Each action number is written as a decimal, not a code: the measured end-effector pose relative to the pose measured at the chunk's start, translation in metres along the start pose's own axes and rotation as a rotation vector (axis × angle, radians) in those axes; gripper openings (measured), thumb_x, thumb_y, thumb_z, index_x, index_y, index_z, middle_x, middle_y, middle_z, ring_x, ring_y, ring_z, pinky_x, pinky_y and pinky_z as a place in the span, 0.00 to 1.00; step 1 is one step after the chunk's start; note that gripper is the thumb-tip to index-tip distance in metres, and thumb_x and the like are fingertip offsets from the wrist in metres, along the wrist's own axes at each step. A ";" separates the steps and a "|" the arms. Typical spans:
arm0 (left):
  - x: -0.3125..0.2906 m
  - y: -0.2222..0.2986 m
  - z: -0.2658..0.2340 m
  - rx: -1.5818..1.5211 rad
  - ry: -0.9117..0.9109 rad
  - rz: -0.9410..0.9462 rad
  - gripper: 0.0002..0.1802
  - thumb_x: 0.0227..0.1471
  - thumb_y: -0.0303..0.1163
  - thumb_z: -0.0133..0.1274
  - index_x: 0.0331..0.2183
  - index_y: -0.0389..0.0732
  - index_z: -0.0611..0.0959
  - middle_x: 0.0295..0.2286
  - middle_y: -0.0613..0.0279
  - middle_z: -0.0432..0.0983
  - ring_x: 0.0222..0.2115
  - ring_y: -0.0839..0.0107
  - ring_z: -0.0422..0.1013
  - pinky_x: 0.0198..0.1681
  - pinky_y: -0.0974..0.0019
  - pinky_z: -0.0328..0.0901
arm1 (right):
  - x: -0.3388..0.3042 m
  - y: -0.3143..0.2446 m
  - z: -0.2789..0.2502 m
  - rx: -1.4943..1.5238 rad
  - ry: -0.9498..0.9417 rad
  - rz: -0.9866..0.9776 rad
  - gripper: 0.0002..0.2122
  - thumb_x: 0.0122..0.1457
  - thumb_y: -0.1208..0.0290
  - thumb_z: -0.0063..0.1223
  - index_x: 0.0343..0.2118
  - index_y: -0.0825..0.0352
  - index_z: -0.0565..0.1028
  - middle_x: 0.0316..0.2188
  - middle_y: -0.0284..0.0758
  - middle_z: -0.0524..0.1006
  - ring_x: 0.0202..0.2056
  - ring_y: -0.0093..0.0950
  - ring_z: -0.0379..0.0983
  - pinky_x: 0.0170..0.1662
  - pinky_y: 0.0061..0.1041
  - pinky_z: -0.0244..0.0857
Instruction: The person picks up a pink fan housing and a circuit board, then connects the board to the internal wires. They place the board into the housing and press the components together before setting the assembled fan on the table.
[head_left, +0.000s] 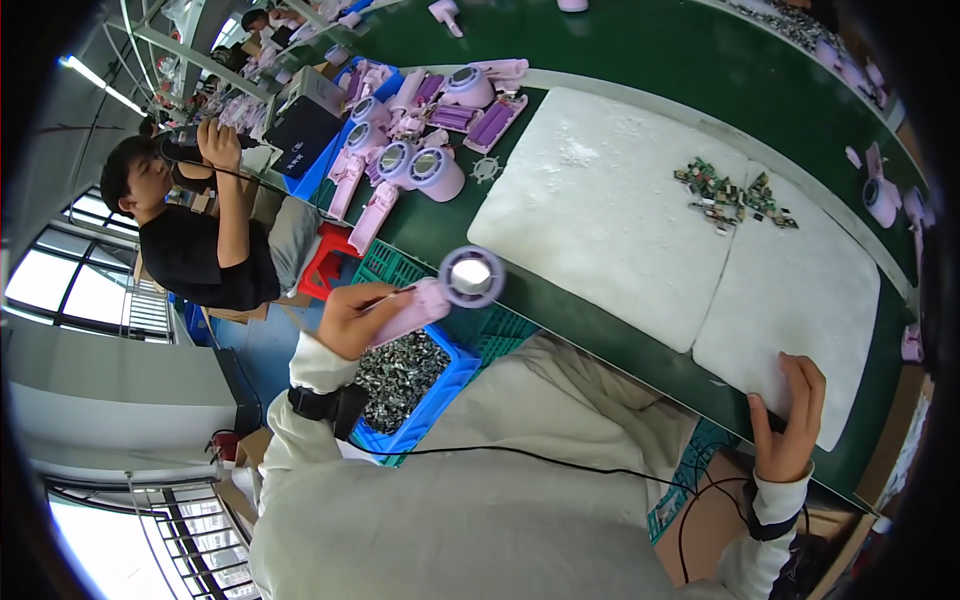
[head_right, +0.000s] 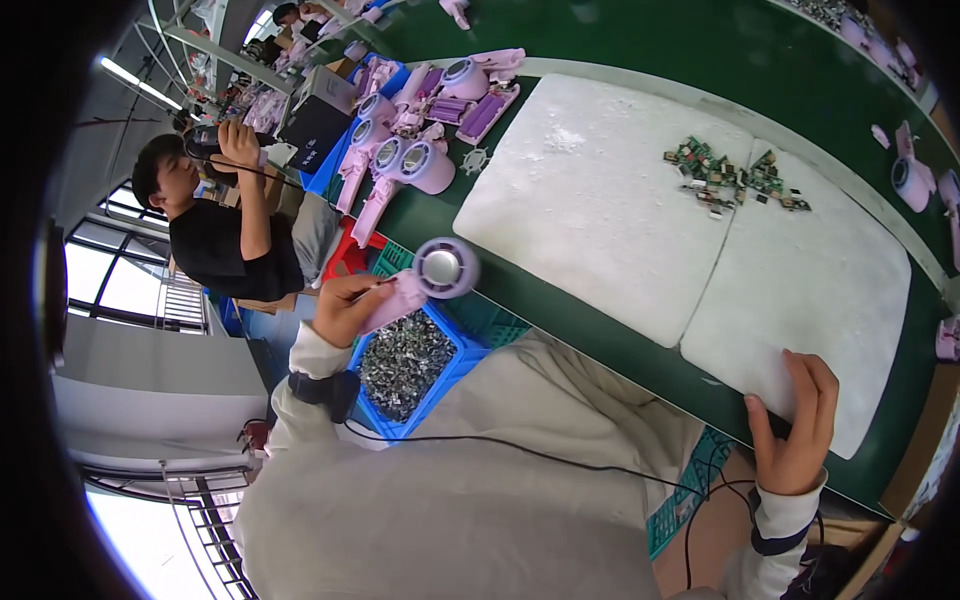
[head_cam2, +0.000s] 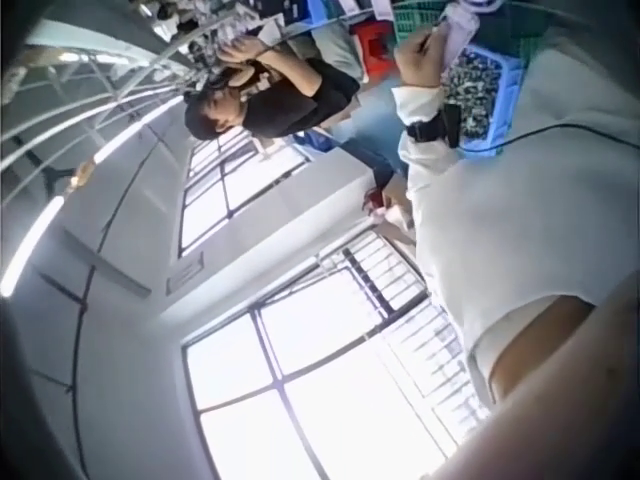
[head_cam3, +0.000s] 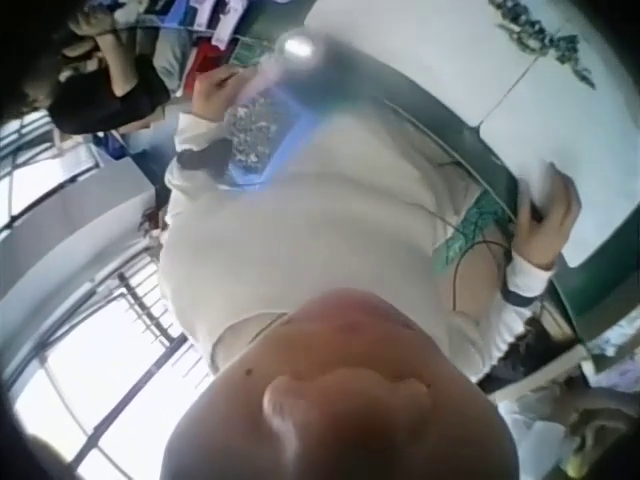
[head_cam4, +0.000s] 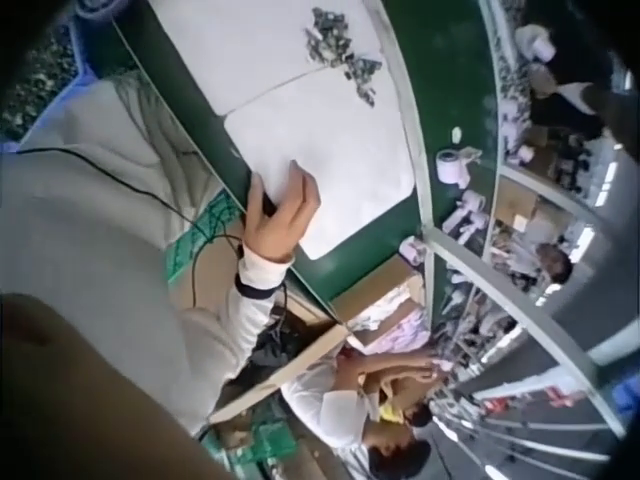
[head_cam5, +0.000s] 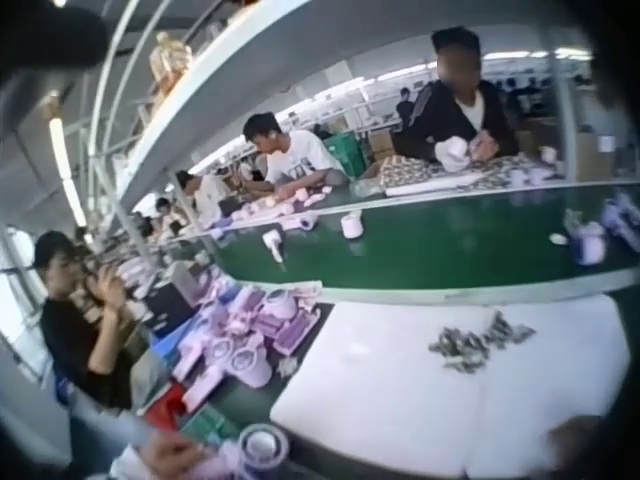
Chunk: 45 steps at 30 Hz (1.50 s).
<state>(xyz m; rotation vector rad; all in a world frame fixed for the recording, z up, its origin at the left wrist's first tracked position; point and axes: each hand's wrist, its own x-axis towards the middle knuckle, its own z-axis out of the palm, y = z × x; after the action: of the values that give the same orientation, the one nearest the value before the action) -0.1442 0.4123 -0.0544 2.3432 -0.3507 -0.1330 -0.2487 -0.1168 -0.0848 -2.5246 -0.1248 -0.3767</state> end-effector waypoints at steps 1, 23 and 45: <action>-0.014 -0.026 -0.009 -0.063 0.080 -0.117 0.10 0.59 0.31 0.58 0.37 0.34 0.85 0.25 0.63 0.80 0.24 0.77 0.72 0.27 0.74 0.64 | 0.001 0.000 -0.001 -0.045 -0.017 -0.007 0.22 0.56 0.78 0.59 0.54 0.71 0.71 0.53 0.46 0.69 0.52 0.44 0.69 0.56 0.36 0.63; 0.054 -0.073 0.009 -1.287 0.543 -0.604 0.19 0.57 0.46 0.61 0.43 0.43 0.82 0.23 0.68 0.74 0.22 0.74 0.68 0.26 0.69 0.63 | 0.010 -0.014 0.003 -0.003 0.019 -0.012 0.17 0.53 0.81 0.60 0.48 0.72 0.75 0.50 0.45 0.72 0.51 0.44 0.71 0.55 0.35 0.65; 0.198 0.206 0.103 0.299 -0.353 0.849 0.26 0.54 0.34 0.62 0.53 0.38 0.75 0.49 0.45 0.73 0.50 0.48 0.70 0.52 0.57 0.66 | 0.003 -0.004 -0.001 0.000 0.141 -0.155 0.18 0.51 0.73 0.67 0.45 0.68 0.77 0.46 0.40 0.75 0.46 0.40 0.74 0.49 0.34 0.70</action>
<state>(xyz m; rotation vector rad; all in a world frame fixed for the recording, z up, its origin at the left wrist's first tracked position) -0.0183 0.1455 0.0175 2.2379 -1.5836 -0.0796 -0.2472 -0.1136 -0.0811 -2.4857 -0.2662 -0.6152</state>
